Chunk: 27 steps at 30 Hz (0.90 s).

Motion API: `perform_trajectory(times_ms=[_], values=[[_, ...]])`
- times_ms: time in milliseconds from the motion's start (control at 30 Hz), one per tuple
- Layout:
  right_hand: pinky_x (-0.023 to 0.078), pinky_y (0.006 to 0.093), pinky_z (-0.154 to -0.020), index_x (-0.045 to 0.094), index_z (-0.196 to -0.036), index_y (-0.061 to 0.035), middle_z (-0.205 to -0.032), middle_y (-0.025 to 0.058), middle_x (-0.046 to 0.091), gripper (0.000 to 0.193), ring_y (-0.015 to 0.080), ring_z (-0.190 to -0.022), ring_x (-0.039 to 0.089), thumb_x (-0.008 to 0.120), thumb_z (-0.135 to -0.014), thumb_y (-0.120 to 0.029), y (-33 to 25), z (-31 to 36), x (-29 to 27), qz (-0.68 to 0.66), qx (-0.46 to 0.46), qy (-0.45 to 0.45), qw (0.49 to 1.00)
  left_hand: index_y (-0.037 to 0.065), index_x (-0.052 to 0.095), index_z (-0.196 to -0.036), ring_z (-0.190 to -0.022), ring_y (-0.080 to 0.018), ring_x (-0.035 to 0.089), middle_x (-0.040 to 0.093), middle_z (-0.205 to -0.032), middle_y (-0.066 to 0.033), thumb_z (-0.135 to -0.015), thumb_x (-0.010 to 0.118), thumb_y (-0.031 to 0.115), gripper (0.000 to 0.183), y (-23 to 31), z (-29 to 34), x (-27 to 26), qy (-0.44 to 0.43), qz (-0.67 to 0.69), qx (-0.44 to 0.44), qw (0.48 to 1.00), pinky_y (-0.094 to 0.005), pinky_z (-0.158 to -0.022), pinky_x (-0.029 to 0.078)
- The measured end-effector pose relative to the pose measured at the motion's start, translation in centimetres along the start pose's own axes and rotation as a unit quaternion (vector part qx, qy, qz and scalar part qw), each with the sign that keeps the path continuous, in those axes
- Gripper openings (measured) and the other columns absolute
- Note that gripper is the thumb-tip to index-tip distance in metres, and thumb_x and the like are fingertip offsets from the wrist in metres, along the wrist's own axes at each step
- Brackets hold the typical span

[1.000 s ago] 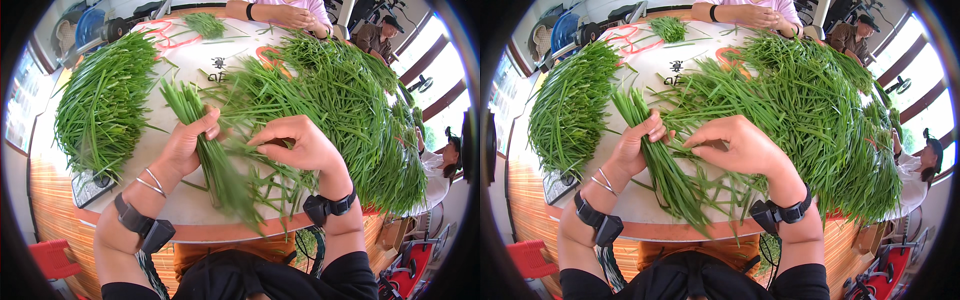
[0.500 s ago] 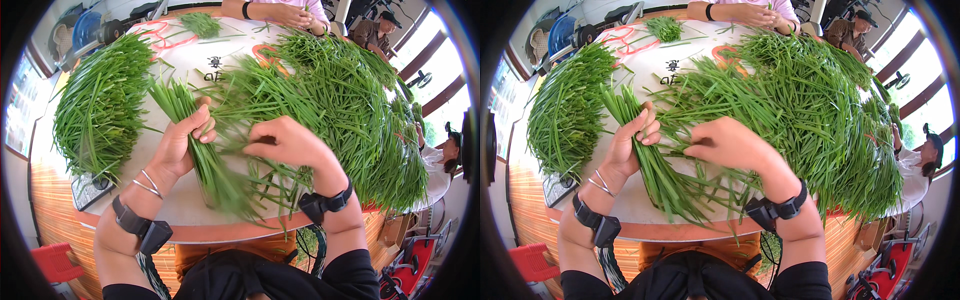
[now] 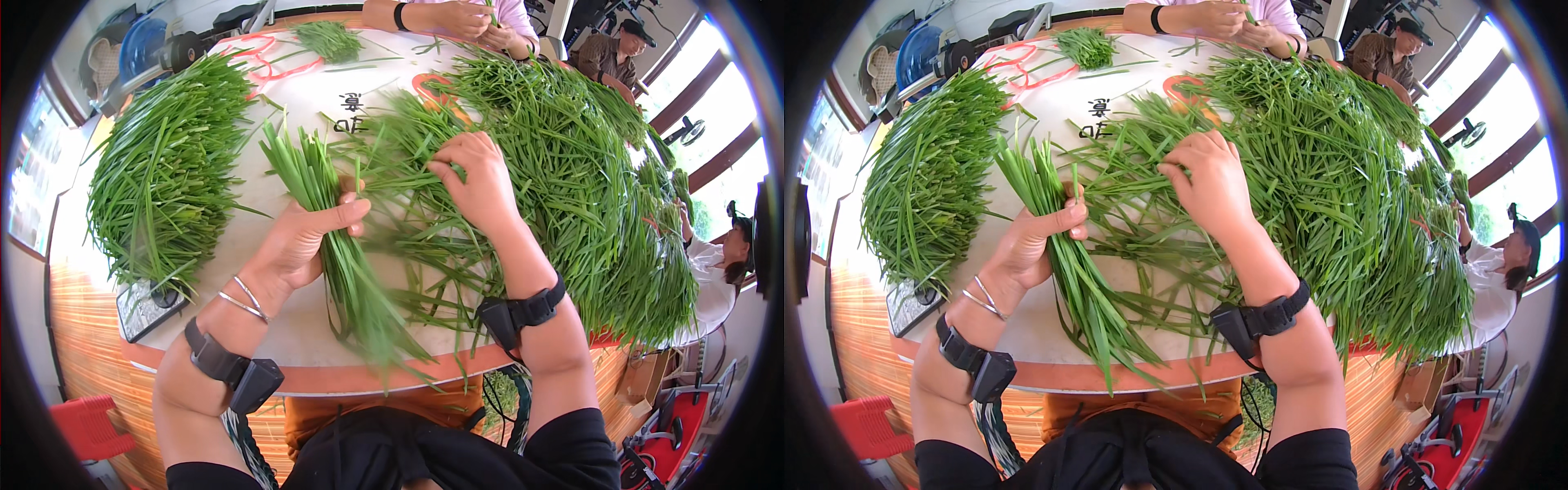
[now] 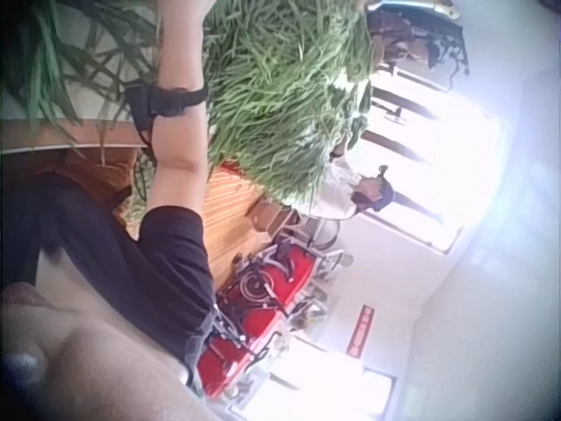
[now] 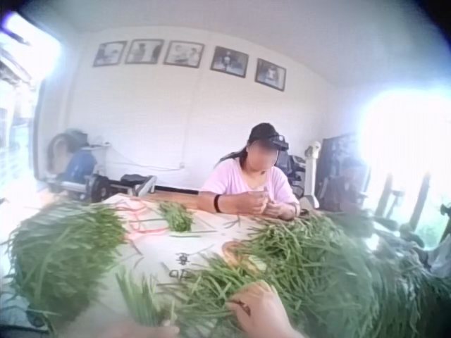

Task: The person sorts through a bundle of green stalks by hand, picking out individual pieces from a pile and placing them onto a round table.

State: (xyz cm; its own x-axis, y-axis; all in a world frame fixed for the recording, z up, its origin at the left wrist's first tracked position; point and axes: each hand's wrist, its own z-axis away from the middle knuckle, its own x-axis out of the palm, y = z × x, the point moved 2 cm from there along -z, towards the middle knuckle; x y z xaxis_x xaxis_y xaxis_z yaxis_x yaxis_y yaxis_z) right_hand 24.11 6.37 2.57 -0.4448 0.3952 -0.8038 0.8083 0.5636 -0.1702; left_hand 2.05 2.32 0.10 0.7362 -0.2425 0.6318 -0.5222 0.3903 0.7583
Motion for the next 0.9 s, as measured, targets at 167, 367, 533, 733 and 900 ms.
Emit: perform_trajectory(times_ms=[167,367,533,733,900], values=[[0.043,0.0389,-0.074,0.064,-0.084,-0.0047,-0.078,0.0116,0.061,0.011,0.0276,-0.079,0.056,0.063,-0.079,-0.014,0.2,0.1,0.2,-0.285,0.222,-0.041,0.931,0.009,0.052,-0.101,-0.066,-0.0092,0.047,0.051,-0.084,0.0009,-0.082,0.064,0.008,0.022,-0.2,-0.3,-0.3,0.038,0.003,0.001,0.999,-0.0226,-0.063,0.044],[0.039,0.0371,-0.076,0.066,-0.08,-0.0086,-0.081,0.0048,0.058,0.01,0.0223,-0.086,0.053,0.066,-0.074,-0.017,-0.5,0.5,0.5,-0.035,0.027,-0.063,0.997,0.007,0.047,-0.114,-0.065,-0.0085,0.047,0.045,-0.072,0.0026,-0.094,0.048,0.022,0.025,-0.3,-0.3,0.1,0.007,0.044,-0.016,0.999,-0.0302,-0.076,0.048],[0.036,0.037,-0.083,0.067,-0.086,-0.0104,-0.088,0.0033,0.055,0.016,0.0236,-0.094,0.049,0.069,-0.072,-0.018,-0.6,0.3,0.5,0.037,0.017,-0.113,0.993,0.005,0.046,-0.115,-0.059,-0.0062,0.041,0.037,-0.065,0.0044,-0.095,0.047,0.025,0.028,0.0,-0.2,0.2,-0.002,0.033,-0.013,0.999,-0.0284,-0.07,0.045],[0.036,0.0368,-0.081,0.067,-0.082,-0.0118,-0.088,0.0025,0.055,0.012,0.0234,-0.093,0.049,0.069,-0.07,-0.016,-0.8,0.5,0.8,0.025,0.007,-0.088,0.996,0.003,0.046,-0.114,-0.056,-0.0047,0.037,0.035,-0.063,0.0052,-0.094,0.049,0.025,0.029,-0.1,-0.3,0.1,0.013,0.007,-0.029,0.999,-0.0238,-0.063,0.039],[0.04,0.0358,-0.075,0.065,-0.079,-0.0076,-0.079,0.0027,0.061,0.008,0.0247,-0.083,0.055,0.066,-0.074,-0.013,-0.3,0.2,0.4,-0.039,0.022,0.001,0.999,0.003,0.047,-0.112,-0.055,-0.0048,0.036,0.034,-0.063,0.0053,-0.093,0.05,0.024,0.028,0.0,-0.3,0.2,0.029,0.005,-0.026,0.999,-0.0234,-0.062,0.039]])
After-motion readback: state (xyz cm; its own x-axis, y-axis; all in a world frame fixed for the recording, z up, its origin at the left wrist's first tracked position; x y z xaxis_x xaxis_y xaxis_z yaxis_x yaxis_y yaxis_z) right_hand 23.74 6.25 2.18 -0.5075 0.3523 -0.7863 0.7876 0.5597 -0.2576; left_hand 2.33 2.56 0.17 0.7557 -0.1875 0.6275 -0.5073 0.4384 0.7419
